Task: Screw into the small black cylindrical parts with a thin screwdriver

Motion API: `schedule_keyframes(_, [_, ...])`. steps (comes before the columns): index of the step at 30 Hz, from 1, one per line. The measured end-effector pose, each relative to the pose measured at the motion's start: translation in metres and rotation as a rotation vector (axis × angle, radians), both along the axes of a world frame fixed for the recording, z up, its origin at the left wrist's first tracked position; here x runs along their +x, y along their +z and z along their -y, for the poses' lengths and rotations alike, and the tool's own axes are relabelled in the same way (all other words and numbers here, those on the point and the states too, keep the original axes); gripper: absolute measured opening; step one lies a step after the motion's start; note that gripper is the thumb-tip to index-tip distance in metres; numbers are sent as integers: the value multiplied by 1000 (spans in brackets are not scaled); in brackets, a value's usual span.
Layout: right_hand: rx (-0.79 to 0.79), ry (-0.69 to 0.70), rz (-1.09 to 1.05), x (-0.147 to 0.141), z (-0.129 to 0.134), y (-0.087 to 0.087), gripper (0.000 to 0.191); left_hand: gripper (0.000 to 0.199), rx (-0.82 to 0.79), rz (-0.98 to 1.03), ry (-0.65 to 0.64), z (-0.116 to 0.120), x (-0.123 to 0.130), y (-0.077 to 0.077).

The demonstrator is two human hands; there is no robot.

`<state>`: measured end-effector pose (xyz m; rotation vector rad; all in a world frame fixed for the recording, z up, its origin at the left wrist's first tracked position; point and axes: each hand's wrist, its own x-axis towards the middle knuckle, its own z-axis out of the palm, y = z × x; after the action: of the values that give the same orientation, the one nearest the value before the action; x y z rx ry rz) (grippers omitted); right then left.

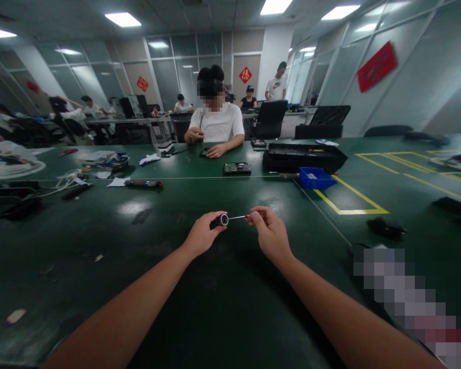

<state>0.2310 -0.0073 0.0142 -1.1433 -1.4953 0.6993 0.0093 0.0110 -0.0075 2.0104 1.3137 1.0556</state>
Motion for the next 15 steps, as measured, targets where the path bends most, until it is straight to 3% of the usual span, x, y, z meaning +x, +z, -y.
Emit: schedule_keyframes(15, [-15,54,-44,2,-1,1,28,41,16,6,-4,1,-1,1])
